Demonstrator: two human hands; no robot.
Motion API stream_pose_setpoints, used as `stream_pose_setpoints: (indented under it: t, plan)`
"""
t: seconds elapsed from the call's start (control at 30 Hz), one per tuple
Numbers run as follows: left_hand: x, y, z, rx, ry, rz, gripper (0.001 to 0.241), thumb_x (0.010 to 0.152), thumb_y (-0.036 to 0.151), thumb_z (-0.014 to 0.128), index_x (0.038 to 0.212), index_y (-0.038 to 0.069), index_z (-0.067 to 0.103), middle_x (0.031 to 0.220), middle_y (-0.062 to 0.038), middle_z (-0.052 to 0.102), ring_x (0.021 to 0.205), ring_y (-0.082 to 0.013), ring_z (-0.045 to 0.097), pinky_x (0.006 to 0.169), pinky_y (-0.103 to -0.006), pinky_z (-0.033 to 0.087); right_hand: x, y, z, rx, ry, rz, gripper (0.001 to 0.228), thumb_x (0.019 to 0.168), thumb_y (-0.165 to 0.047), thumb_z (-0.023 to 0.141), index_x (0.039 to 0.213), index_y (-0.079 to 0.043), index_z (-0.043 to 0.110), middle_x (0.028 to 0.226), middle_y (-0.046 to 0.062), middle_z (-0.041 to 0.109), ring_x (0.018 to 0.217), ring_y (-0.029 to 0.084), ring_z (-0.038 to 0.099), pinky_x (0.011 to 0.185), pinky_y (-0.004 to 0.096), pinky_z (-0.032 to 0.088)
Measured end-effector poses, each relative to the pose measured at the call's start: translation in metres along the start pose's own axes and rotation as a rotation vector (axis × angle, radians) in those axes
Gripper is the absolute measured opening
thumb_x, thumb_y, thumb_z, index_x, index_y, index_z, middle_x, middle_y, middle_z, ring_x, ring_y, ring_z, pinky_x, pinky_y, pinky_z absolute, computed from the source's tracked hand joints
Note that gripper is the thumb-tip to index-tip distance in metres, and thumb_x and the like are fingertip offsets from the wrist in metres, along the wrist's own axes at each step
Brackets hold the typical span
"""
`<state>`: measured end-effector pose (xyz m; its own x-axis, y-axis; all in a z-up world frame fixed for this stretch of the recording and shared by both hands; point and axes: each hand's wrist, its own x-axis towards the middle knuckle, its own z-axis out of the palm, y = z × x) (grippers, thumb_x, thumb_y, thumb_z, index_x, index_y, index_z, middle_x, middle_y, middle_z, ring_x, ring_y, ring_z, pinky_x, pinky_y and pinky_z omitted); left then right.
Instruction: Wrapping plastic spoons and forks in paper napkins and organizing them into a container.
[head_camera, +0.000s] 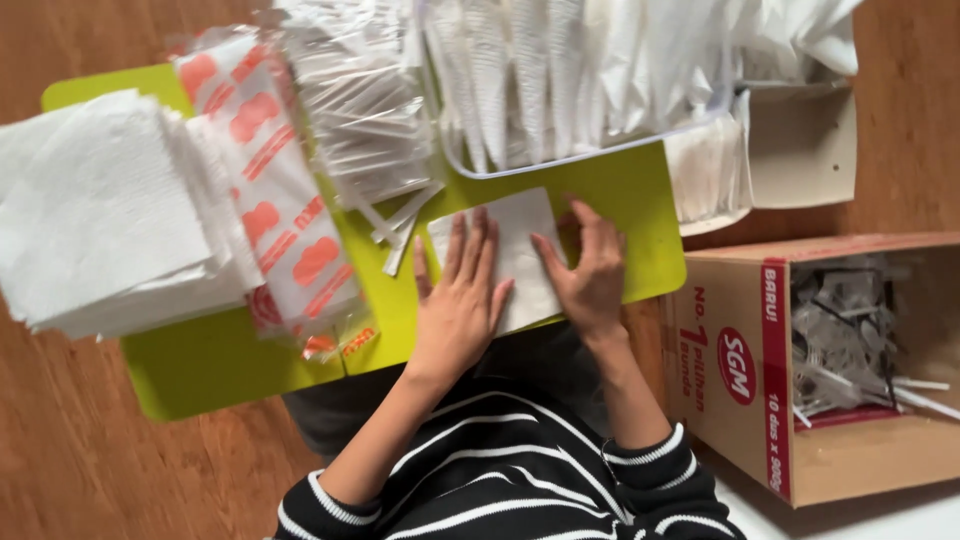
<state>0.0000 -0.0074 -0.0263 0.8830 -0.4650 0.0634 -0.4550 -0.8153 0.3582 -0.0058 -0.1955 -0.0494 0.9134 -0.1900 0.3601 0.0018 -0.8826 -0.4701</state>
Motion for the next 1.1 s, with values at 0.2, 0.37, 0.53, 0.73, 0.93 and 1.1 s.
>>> stream_pose_setpoints:
  t: [0.2, 0.37, 0.53, 0.73, 0.93, 1.1]
  plan:
    - [-0.002, -0.004, 0.007, 0.118, -0.054, -0.003, 0.066, 0.109, 0.052, 0.029, 0.16, 0.013, 0.035, 0.169, -0.008, 0.032, 0.158, -0.0231, 0.019, 0.125, -0.0598, -0.007, -0.003, 0.006, 0.013, -0.172, -0.002, -0.121, 0.037, 0.093, -0.043, 0.077, 0.108, -0.012, 0.065, 0.101, 0.009, 0.061, 0.092, 0.029, 0.062, 0.082, 0.043, 0.049]
    - [-0.005, -0.013, 0.001, 0.055, -0.148, 0.042, 0.064, 0.11, 0.046, 0.032, 0.156, 0.003, 0.039, 0.163, -0.016, 0.035, 0.156, -0.0302, 0.022, 0.121, -0.0627, -0.008, 0.006, -0.016, -0.001, -0.133, 0.027, -0.063, 0.034, 0.098, -0.046, 0.063, 0.112, -0.015, 0.068, 0.104, 0.006, 0.063, 0.092, 0.026, 0.063, 0.085, 0.04, 0.049]
    - [0.003, 0.0, -0.017, 0.132, -0.197, 0.027, 0.07, 0.108, 0.045, 0.029, 0.162, 0.001, 0.031, 0.173, -0.018, 0.018, 0.161, -0.0337, 0.006, 0.116, -0.0706, -0.013, 0.006, -0.003, -0.069, 0.263, 0.033, -0.017, 0.042, 0.109, -0.035, 0.051, 0.139, -0.006, 0.055, 0.123, 0.013, 0.065, 0.112, 0.031, 0.065, 0.1, 0.041, 0.052]
    - [0.028, 0.087, -0.024, 0.063, 0.05, 0.241, 0.079, 0.11, 0.054, 0.015, 0.158, -0.005, 0.034, 0.167, -0.031, 0.026, 0.155, -0.0508, 0.018, 0.12, -0.0607, 0.011, -0.026, 0.086, -0.226, 0.357, 0.183, 0.406, 0.032, 0.11, -0.021, 0.043, 0.131, 0.0, 0.055, 0.132, 0.017, 0.061, 0.126, 0.031, 0.06, 0.117, 0.041, 0.043]
    - [0.097, 0.242, 0.033, -0.202, -0.138, 0.795, 0.043, 0.103, 0.016, 0.062, 0.142, 0.035, 0.059, 0.159, -0.007, 0.048, 0.147, -0.0305, 0.047, 0.115, -0.05, 0.025, -0.162, 0.257, -0.292, -0.43, -0.152, 0.794, 0.02, 0.105, -0.021, 0.067, 0.117, -0.006, 0.072, 0.1, 0.01, 0.078, 0.096, 0.033, 0.07, 0.082, 0.049, 0.052]
    - [0.12, 0.351, 0.159, -0.24, -0.174, 1.385, 0.023, 0.085, 0.014, 0.08, 0.104, 0.02, 0.068, 0.109, -0.002, 0.057, 0.105, -0.0214, 0.061, 0.085, -0.0385, 0.044, -0.199, 0.29, -0.281, 0.056, -0.616, 1.323, 0.044, 0.087, -0.002, 0.056, 0.128, -0.007, 0.074, 0.113, 0.015, 0.079, 0.119, 0.036, 0.068, 0.105, 0.047, 0.051]
